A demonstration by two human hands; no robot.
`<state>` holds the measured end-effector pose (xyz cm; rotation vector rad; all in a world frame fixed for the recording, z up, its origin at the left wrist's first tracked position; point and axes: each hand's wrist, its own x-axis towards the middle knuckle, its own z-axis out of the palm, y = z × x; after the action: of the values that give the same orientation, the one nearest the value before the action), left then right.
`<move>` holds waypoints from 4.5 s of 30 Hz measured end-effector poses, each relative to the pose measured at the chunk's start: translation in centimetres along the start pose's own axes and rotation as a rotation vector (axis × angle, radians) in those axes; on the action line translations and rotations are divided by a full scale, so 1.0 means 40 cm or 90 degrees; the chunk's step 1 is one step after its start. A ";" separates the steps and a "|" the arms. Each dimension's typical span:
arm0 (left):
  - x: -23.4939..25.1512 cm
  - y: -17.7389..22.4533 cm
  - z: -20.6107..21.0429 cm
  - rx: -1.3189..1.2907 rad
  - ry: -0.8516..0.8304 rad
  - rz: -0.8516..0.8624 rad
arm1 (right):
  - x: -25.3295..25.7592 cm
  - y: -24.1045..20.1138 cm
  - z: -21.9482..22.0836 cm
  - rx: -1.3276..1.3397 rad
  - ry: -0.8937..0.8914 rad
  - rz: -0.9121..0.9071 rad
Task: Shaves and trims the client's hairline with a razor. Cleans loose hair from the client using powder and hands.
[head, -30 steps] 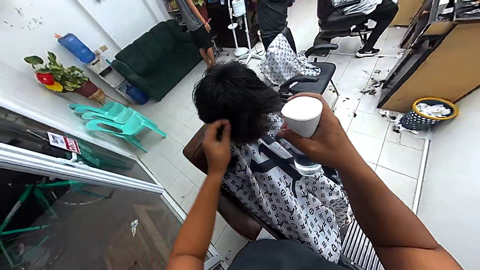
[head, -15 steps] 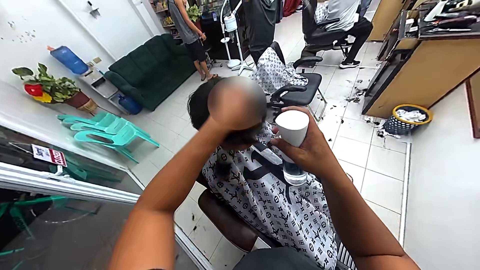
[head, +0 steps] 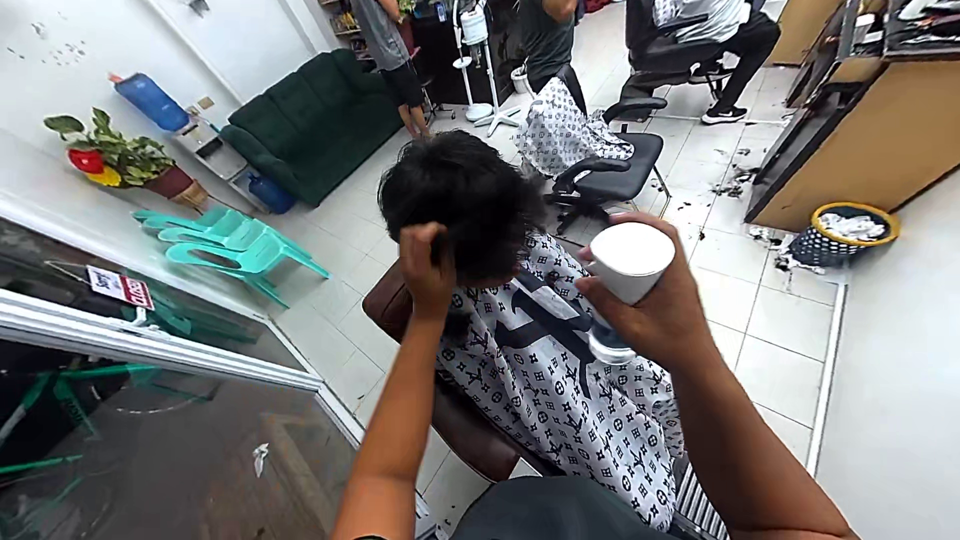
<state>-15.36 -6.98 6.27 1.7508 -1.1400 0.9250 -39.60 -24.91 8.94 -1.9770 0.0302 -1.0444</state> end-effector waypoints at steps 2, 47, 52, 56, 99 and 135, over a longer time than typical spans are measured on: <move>-0.117 0.005 0.016 -0.012 0.039 -0.098 | 0.007 0.003 0.061 0.012 -0.018 -0.016; -0.354 0.312 -0.015 -0.657 -0.285 -0.918 | -0.124 0.169 -0.353 0.456 0.490 0.066; -0.268 0.551 0.225 -0.891 -0.311 -1.260 | -0.275 0.143 -0.091 0.419 0.493 0.164; -0.309 0.552 0.239 -0.798 -0.386 -1.241 | -0.344 0.119 -0.372 0.247 0.607 0.120; -0.221 0.412 0.158 -0.474 -0.533 -0.092 | -0.205 0.056 -0.146 0.134 0.183 0.002; 0.169 -0.209 -0.063 -0.275 -0.302 0.623 | -0.119 -0.176 0.260 -0.205 0.194 0.113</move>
<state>-5.73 -4.86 11.20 1.0221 -2.4060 0.6939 -38.09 -11.59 8.03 -2.0312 0.5616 -1.2739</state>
